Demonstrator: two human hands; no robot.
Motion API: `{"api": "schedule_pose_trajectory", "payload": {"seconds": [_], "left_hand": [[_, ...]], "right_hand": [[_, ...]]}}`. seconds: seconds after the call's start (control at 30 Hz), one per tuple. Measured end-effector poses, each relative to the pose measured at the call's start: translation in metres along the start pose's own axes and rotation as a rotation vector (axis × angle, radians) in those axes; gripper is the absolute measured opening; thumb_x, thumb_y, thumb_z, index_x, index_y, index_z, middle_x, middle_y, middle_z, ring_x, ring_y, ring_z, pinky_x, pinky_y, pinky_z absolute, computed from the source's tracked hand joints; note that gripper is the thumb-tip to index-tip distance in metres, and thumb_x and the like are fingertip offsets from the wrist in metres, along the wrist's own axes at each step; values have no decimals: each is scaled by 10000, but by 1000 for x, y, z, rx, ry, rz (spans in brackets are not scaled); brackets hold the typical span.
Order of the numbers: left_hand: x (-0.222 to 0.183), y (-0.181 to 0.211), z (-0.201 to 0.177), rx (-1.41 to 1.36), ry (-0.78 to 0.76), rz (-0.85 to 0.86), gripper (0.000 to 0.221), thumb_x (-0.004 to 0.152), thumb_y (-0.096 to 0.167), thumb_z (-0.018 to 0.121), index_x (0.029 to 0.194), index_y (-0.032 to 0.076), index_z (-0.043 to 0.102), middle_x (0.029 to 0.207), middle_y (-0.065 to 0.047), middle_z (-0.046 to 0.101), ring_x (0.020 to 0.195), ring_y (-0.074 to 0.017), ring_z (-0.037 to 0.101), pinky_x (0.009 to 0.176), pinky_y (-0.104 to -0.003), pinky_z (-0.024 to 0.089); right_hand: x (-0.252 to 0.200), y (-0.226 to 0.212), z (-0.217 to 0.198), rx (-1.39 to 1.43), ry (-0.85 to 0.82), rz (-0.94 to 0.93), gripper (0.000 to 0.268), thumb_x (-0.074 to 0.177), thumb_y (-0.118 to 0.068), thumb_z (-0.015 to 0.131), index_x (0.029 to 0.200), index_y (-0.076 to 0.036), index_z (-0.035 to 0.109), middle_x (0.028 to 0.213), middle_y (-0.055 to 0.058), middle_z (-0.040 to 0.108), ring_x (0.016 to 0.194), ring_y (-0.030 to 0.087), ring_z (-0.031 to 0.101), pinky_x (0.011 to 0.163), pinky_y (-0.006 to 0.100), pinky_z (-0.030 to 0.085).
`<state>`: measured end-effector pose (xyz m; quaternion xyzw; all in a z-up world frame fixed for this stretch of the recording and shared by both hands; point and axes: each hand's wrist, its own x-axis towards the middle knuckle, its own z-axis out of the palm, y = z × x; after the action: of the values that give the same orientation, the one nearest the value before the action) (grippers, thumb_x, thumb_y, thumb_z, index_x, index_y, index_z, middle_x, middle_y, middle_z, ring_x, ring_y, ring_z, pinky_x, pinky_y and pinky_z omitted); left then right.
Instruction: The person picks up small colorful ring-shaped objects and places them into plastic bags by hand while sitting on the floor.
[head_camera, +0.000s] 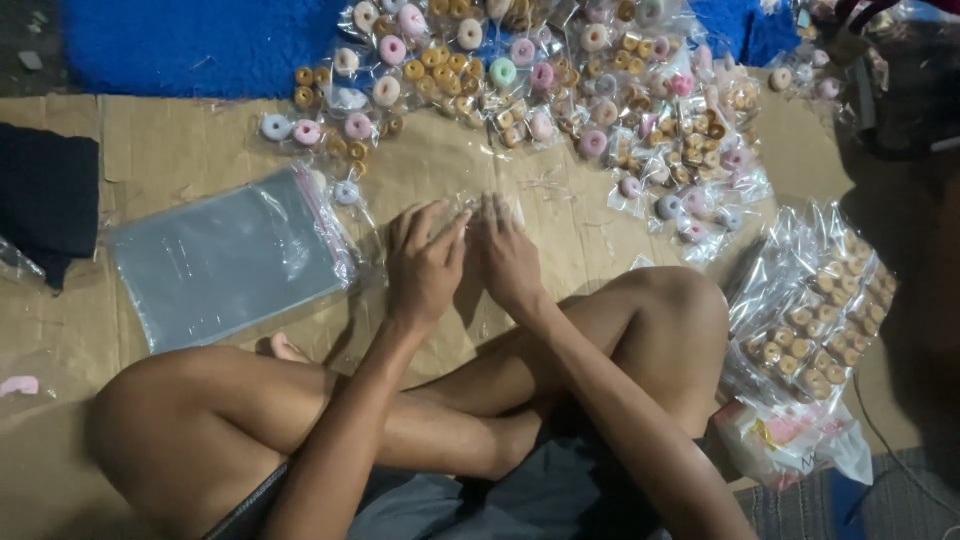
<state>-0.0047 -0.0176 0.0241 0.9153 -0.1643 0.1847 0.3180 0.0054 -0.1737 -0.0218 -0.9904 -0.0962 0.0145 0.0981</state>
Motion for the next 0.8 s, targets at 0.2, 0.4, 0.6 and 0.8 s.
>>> {"api": "schedule_pose_trajectory", "payload": {"seconds": [0.2, 0.4, 0.6, 0.8], "left_hand": [[-14, -20, 29, 58, -244, -218, 839, 847, 74, 779, 1594, 176, 412, 1503, -257, 502, 1449, -456, 408, 1176, -626, 256], [-13, -11, 26, -298, -305, -289, 443, 1035, 42, 511, 1475, -6, 534, 1537, -321, 451, 1472, -481, 388, 1213, -595, 262], [-16, 4, 12, -300, -276, -189, 426, 1068, 79, 492, 1487, 11, 528, 1466, -323, 522, 1389, -466, 502, 1164, -595, 358], [-6, 13, -9, -367, -256, -185, 420, 1100, 138, 448, 1484, -13, 528, 1475, -368, 480, 1347, -524, 516, 1108, -634, 401]], "right_hand": [[-7, 13, -5, 156, 160, -54, 359, 934, -74, 626, 1287, -111, 685, 1243, 128, 683, 1200, 334, 668, 921, 389, 581], [-8, -3, -28, 235, 472, -106, 335, 963, -26, 638, 1285, -68, 721, 1089, 201, 760, 971, 399, 743, 678, 422, 619], [-8, 11, -1, -189, 108, -260, 531, 792, 11, 705, 1321, 36, 670, 1542, 163, 519, 1463, 529, 328, 1083, 572, 478], [-8, 5, -7, -146, 176, -337, 661, 891, -93, 625, 1510, 53, 446, 1505, 300, 497, 1496, 496, 310, 1169, 562, 348]]}}
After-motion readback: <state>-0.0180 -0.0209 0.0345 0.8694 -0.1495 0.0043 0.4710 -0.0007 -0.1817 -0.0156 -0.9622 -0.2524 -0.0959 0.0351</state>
